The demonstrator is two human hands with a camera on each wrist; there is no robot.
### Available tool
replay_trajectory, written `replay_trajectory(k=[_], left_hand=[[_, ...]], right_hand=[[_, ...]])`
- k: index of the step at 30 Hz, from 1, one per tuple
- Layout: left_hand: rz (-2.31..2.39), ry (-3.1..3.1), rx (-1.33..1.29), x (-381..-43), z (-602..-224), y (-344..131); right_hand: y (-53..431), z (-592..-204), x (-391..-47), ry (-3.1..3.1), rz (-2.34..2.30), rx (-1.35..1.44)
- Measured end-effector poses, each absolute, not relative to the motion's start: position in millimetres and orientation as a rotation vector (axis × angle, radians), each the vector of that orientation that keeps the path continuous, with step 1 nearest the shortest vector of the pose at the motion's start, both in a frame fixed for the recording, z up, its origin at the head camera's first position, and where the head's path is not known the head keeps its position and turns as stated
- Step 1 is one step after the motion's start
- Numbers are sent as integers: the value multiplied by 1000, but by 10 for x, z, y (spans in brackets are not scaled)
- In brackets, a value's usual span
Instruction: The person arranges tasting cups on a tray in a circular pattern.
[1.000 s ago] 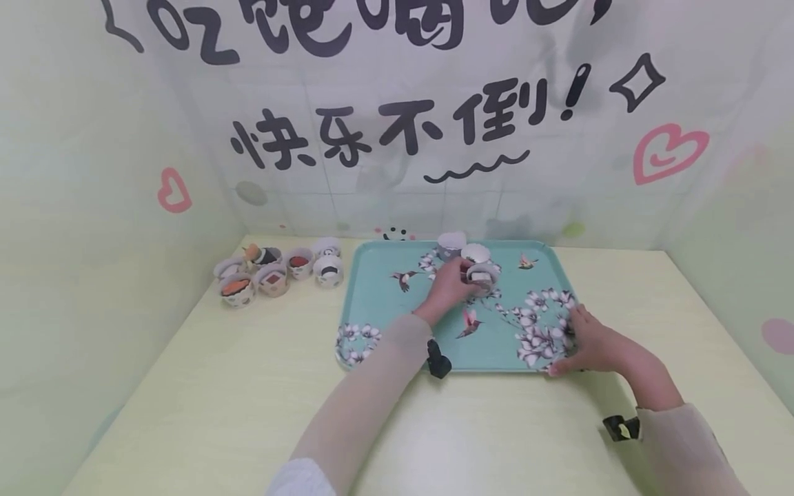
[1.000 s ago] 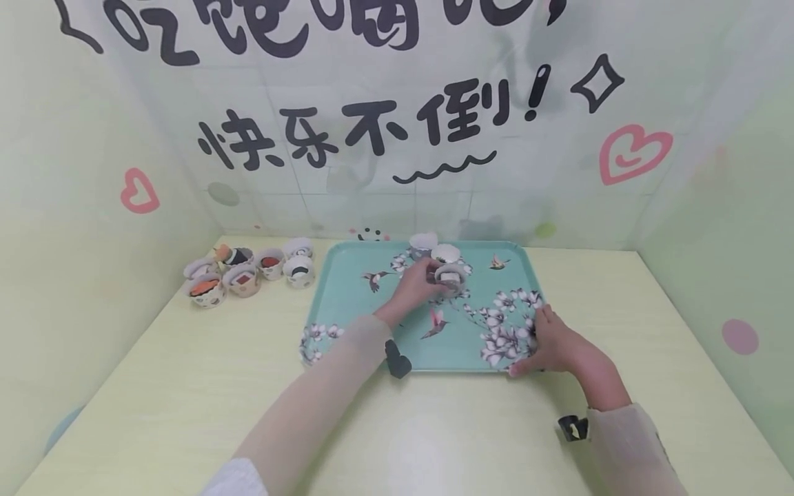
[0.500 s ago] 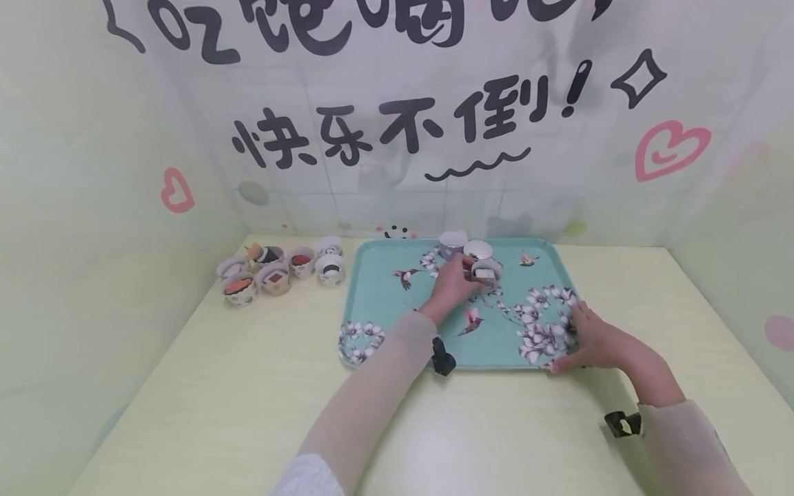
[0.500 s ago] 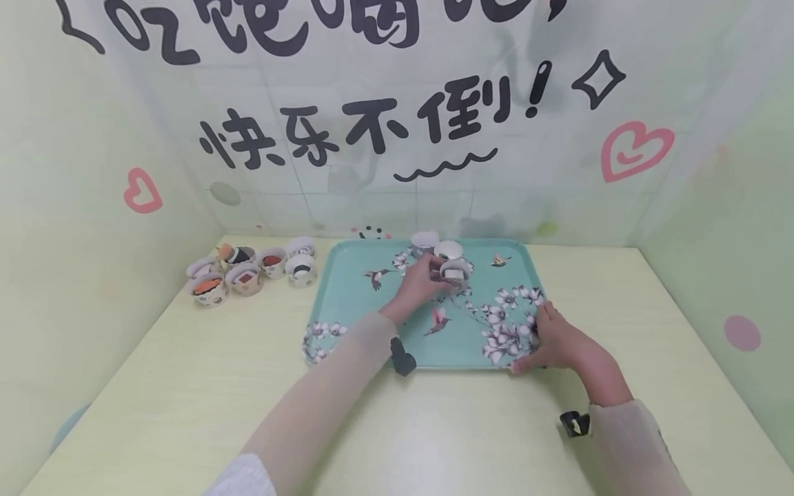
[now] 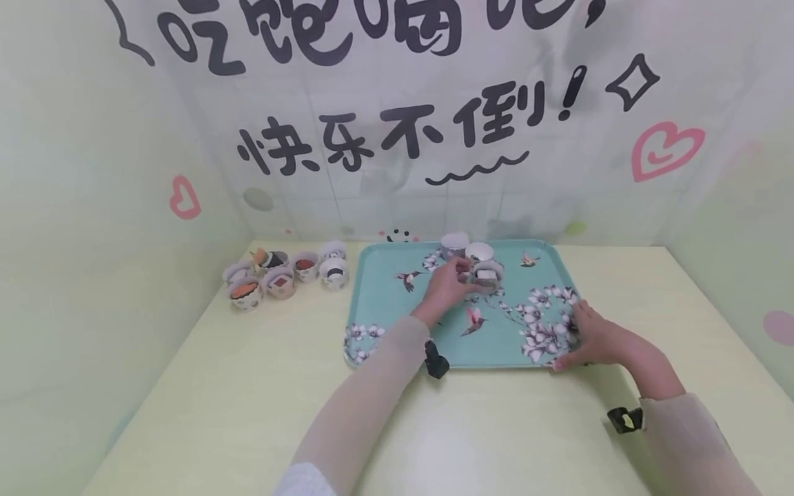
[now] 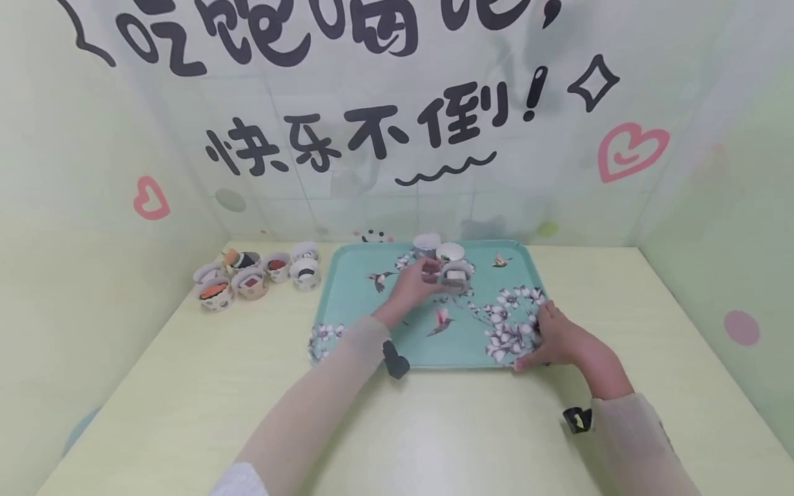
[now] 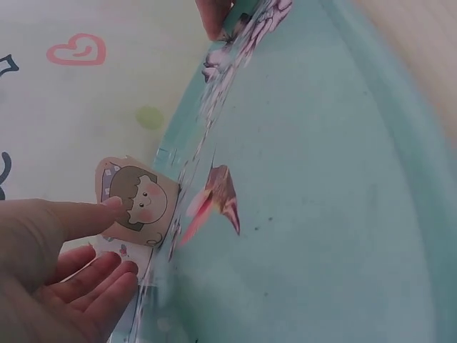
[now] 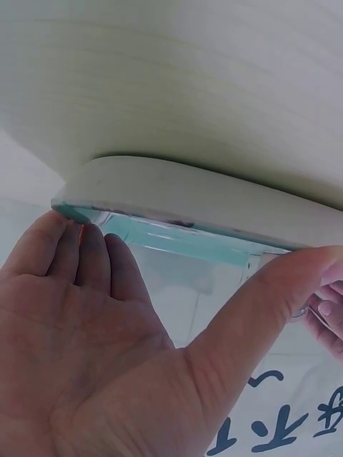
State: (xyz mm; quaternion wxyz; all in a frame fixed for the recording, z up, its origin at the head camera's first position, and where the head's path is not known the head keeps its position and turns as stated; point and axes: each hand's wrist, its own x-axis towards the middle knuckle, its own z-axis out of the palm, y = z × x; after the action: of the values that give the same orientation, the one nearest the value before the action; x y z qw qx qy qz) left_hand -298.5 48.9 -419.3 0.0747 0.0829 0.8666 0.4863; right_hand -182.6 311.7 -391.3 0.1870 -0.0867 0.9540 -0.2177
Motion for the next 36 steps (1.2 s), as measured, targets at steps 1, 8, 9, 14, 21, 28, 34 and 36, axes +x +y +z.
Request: replay_trajectory(k=[1, 8, 9, 14, 21, 28, 34, 36], left_hand=[[1451, 2611, 249, -2983, -4188, 476], [1442, 2602, 279, -2957, -4164, 346], [1439, 2595, 281, -2950, -4159, 321], [1416, 2590, 283, -2936, -4102, 188], [1440, 2582, 279, -2944, -4058, -6], [1493, 2554, 250, -2916, -4073, -250], [1511, 2571, 230, -2912, -4017, -471], [1512, 2589, 216, -2897, -3986, -542]], right_hand=[[3119, -3912, -1830, 2685, -615, -245], [3114, -3923, -1817, 2668, -615, -224], [3114, -3929, -1813, 2667, -614, -224], [3112, -3949, -1813, 2666, -613, -231], [3128, -3947, -1835, 2670, -615, -219], [3119, -3959, -1826, 2664, -616, -217], [3106, -3935, -1817, 2693, -618, -261], [3101, -3933, -1819, 2692, -619, -261]])
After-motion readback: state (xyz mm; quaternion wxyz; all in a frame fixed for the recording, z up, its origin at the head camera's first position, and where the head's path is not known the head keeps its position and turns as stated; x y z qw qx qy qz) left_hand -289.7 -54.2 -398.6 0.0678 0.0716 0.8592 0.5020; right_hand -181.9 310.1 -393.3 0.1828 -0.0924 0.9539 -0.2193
